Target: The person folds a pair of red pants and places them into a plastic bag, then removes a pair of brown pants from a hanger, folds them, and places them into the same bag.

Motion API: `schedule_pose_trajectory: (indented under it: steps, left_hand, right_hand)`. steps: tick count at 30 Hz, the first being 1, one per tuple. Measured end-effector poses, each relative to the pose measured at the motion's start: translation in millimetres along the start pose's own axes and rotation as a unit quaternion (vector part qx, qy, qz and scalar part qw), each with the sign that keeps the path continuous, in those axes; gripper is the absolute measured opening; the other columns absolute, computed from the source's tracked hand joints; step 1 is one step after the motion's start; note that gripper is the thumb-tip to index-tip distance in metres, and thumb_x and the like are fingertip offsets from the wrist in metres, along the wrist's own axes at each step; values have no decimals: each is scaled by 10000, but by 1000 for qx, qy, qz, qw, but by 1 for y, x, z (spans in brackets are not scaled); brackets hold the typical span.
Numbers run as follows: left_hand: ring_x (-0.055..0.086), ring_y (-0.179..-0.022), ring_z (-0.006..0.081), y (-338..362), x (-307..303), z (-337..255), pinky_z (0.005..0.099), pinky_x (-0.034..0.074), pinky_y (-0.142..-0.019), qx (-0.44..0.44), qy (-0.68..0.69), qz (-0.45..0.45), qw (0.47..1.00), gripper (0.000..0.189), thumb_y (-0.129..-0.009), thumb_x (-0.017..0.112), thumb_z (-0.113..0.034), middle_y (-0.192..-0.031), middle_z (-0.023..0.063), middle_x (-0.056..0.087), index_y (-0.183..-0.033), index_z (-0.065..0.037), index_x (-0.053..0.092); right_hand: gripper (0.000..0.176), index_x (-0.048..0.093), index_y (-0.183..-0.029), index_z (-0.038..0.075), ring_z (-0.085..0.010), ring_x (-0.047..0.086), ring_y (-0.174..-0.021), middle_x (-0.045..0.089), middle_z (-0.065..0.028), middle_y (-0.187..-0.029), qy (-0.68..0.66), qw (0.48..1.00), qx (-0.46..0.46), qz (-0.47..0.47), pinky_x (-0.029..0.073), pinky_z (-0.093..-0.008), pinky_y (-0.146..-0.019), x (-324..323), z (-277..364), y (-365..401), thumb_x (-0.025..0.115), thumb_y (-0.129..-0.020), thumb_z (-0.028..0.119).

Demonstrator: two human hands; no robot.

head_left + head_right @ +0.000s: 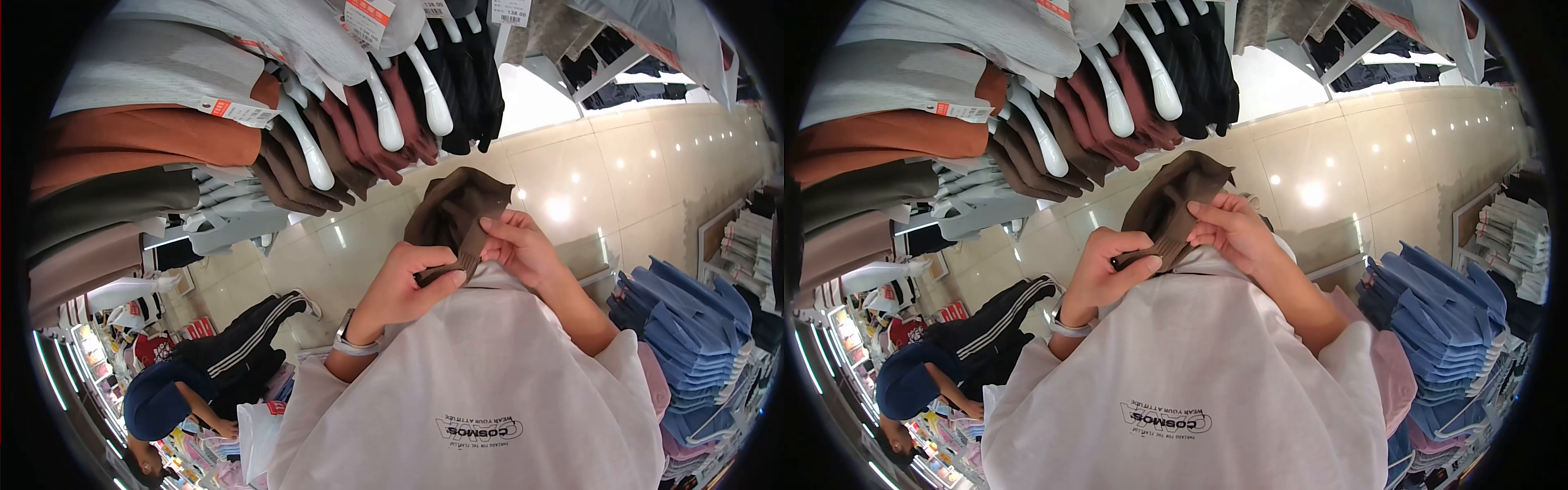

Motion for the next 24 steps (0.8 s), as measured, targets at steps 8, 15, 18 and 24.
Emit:
schedule_pose_trajectory:
  steps: [8,15,18,24]
  left_hand:
    - [384,-530,66,-5,-1,11,239,307,-474,-77,-69,-103,989,121,-808,694,-66,-556,27,478,-848,46,674]
    - [399,-521,80,-13,10,5,244,314,-478,-20,-90,-115,989,104,-776,717,-49,-598,41,532,-848,17,683]
    - [402,-512,86,-16,12,2,249,317,-475,-9,-102,-108,989,105,-770,722,-48,-598,48,532,-846,12,682]
    - [403,-493,106,-19,12,2,262,319,-468,16,-132,-103,986,103,-761,725,-46,-599,61,534,-832,12,677]
  right_hand:
    - [125,625,-777,7,-112,621,-631,638,-55,-702,218,947,-226,-74,488,-227,-579,1,13,11,726,-811,72]
    - [130,588,-714,-27,-122,574,-598,597,-67,-657,502,807,-309,-47,457,-261,-561,40,27,44,716,-732,-14]
    - [122,593,-719,-22,-135,581,-598,593,-70,-657,507,812,-285,-39,462,-259,-565,42,31,47,716,-725,-22]
    - [117,596,-708,-20,-116,574,-630,594,-62,-662,492,828,-265,-32,456,-248,-613,45,32,51,711,-723,-34]
Point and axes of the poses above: each hand's wrist, its own y-axis away from the middle knuckle, its own x-axis out of the palm, z = x × y, the point moved 2 cm from there along -y, towards the middle knuckle
